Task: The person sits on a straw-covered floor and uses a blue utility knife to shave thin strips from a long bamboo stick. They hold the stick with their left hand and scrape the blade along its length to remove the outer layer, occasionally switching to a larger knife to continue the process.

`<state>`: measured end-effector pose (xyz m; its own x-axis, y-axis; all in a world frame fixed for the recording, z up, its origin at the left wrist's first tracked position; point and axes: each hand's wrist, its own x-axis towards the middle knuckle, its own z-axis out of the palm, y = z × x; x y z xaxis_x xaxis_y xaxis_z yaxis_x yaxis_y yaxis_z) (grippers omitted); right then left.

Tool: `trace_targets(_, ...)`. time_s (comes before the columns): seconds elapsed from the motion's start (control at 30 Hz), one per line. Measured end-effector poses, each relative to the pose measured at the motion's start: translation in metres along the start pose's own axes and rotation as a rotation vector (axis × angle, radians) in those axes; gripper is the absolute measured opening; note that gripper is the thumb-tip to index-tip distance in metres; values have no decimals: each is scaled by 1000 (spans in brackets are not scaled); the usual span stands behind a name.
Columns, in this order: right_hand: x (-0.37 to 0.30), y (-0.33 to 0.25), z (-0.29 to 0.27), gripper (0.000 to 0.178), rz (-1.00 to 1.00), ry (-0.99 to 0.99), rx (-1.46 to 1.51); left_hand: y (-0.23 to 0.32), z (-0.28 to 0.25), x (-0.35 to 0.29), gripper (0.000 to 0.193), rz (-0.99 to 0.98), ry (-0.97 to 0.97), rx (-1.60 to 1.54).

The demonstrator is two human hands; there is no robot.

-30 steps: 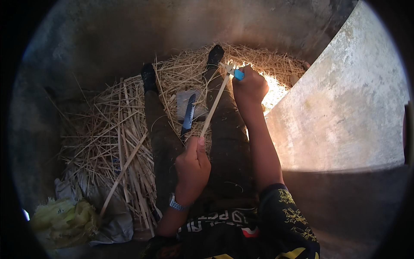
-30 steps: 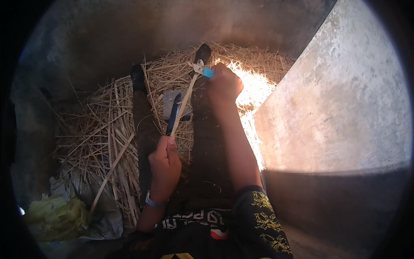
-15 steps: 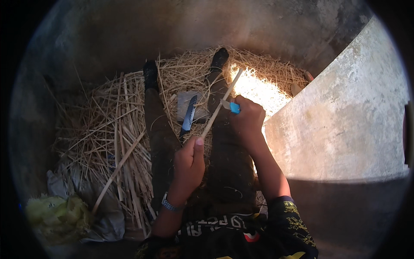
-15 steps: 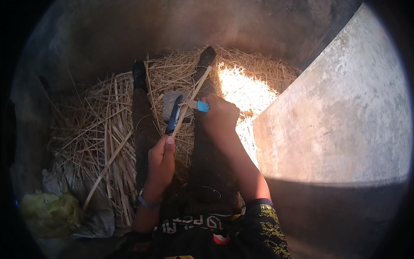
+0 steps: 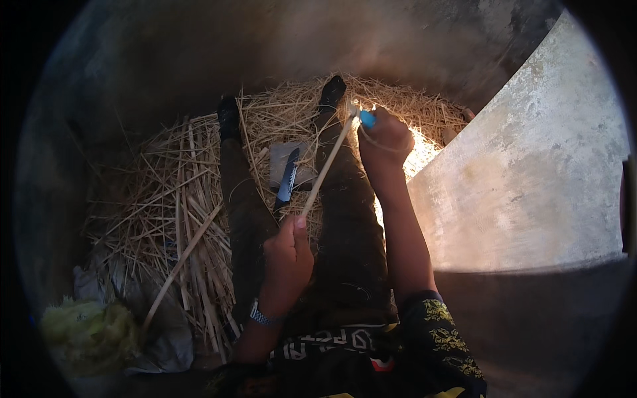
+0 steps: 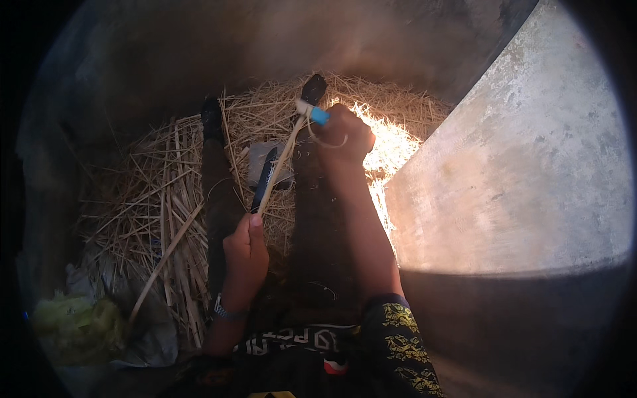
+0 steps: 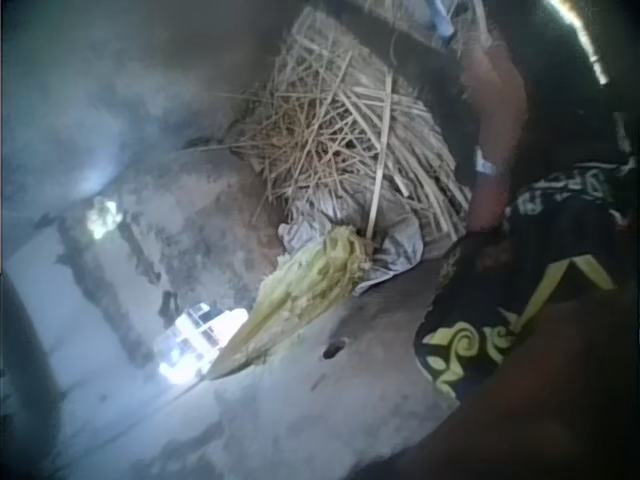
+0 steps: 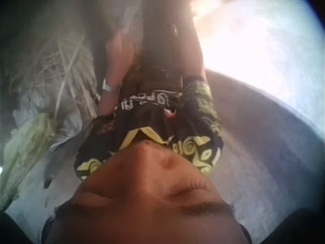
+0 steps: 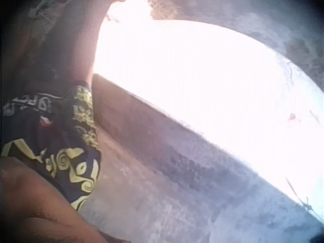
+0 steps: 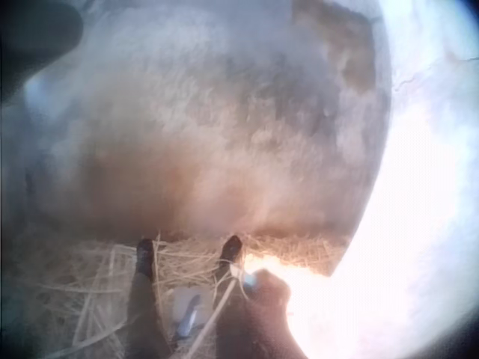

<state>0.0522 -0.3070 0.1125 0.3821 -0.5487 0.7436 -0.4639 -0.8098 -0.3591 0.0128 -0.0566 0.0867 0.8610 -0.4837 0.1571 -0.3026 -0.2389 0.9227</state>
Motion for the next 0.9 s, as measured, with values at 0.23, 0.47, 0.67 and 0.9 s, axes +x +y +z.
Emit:
trace_targets(0.23, 21, -1, -46, 19, 242, -111, 137, 8, -7, -3, 32, 42, -81, 24)
trace_targets(0.47, -86, -20, -37, 15, -247, -134, 339, -3, -7, 7, 40, -234, -295, -448)
trace_targets(0.67, -96, -23, -34, 18, -331, -150, 325, -4, -11, 10, 42, -352, -379, -657)
trace_targets(0.9, -92, -15, -45, 16, -262, -199, 297, -10, -8, 10, 40, -382, -439, -729)
